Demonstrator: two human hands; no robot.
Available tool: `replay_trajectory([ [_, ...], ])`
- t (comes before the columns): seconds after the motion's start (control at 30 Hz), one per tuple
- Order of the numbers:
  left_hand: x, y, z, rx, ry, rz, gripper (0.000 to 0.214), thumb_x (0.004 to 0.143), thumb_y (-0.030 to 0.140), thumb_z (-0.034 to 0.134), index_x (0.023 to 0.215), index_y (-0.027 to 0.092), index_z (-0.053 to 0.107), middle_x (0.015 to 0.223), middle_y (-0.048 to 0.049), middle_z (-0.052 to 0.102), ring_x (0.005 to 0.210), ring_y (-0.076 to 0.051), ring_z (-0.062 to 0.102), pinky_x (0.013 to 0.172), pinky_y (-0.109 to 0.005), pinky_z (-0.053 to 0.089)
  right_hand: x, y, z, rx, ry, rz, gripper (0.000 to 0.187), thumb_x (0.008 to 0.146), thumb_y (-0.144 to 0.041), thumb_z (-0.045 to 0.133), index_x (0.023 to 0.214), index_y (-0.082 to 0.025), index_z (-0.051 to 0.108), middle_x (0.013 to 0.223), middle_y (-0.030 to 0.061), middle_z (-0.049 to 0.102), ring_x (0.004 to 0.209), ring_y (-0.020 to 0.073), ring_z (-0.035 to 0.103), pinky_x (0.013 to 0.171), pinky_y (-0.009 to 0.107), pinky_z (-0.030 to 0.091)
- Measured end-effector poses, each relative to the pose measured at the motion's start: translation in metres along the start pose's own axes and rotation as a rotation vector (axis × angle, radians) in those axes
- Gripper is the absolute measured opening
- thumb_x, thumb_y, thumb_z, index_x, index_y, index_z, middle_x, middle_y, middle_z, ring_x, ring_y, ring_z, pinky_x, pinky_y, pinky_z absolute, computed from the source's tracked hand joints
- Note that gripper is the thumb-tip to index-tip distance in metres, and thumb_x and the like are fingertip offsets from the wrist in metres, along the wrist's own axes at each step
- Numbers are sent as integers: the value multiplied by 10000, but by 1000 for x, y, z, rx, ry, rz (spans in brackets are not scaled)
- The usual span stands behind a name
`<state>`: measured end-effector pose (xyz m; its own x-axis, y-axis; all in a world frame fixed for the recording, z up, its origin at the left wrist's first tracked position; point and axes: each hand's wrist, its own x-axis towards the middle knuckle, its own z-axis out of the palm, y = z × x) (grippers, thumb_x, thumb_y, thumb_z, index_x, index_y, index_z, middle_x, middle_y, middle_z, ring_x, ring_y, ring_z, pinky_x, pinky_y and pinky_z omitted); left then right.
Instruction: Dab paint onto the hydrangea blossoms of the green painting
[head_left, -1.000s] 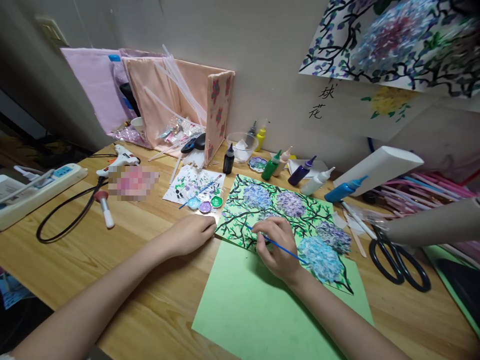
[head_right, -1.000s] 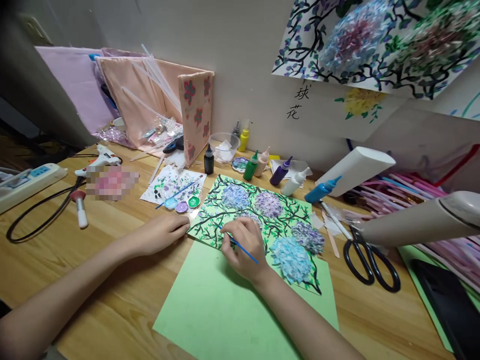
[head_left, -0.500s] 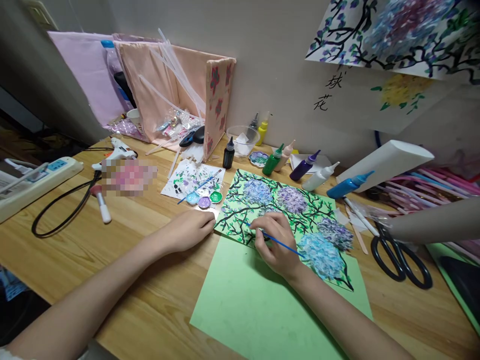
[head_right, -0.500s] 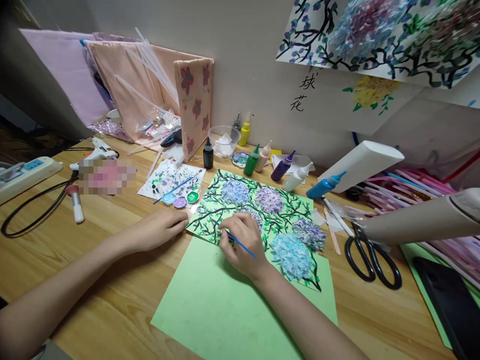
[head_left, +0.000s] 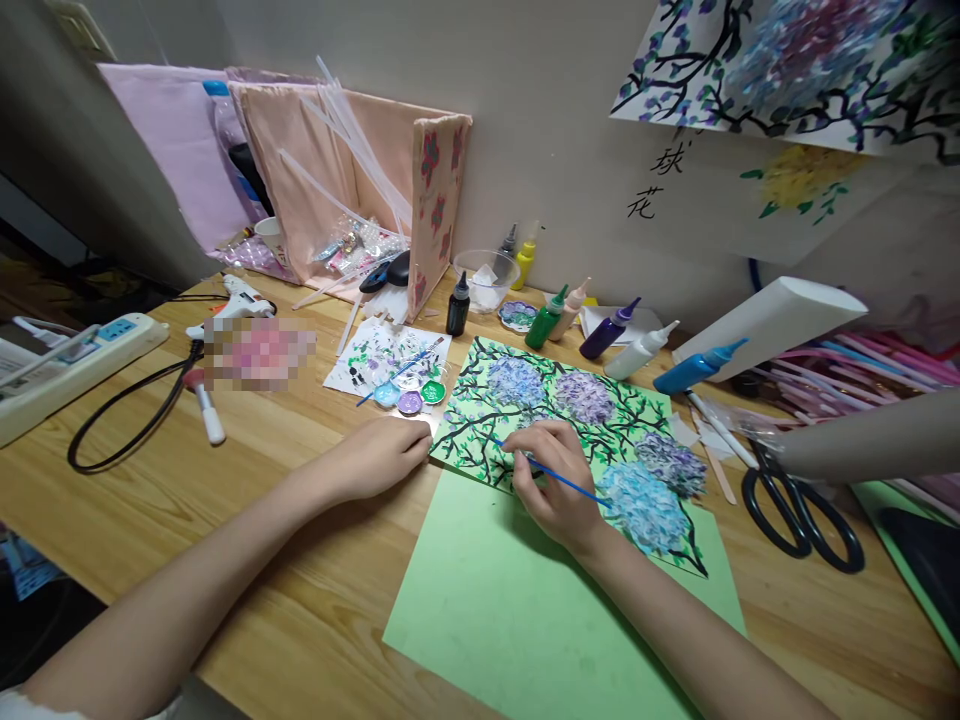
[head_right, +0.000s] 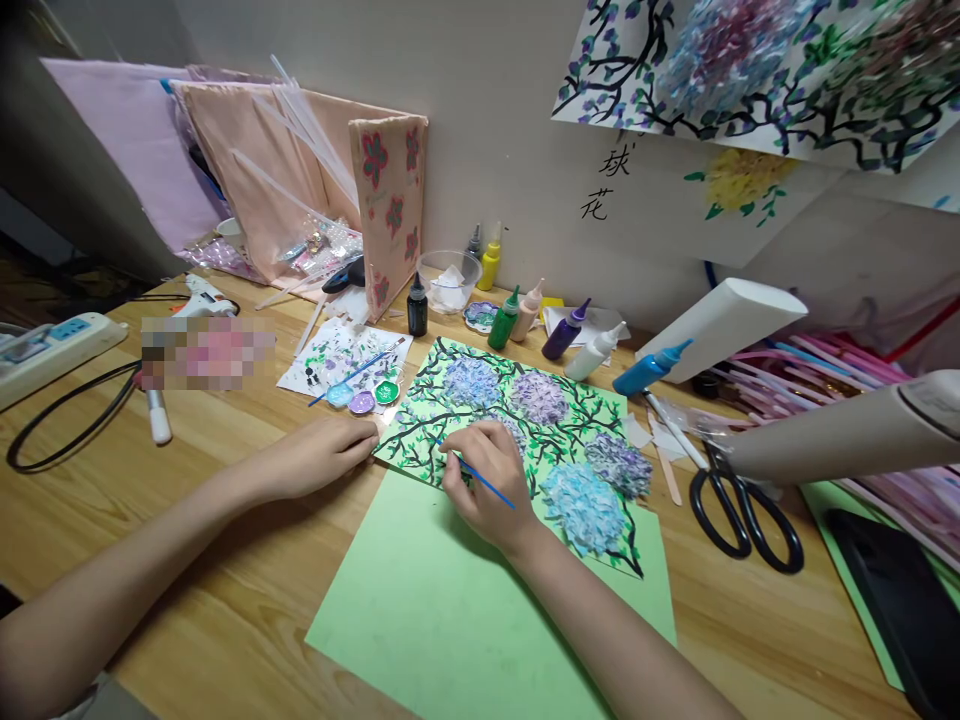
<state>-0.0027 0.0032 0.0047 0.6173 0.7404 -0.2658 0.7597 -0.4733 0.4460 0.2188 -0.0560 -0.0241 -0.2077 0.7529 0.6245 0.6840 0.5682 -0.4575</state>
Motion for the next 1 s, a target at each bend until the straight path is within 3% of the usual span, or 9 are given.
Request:
replay_trajectory([
  [1.0,0,0,-1,5,-5,-8,311,892,336,299,692,181,480,780,-24,591,687,-137,503,613,-235,345,-1,2,0,-5,4,-10,166,784,-86,458,849,-223,527,757,20,616,793,200,492,718,354,419],
])
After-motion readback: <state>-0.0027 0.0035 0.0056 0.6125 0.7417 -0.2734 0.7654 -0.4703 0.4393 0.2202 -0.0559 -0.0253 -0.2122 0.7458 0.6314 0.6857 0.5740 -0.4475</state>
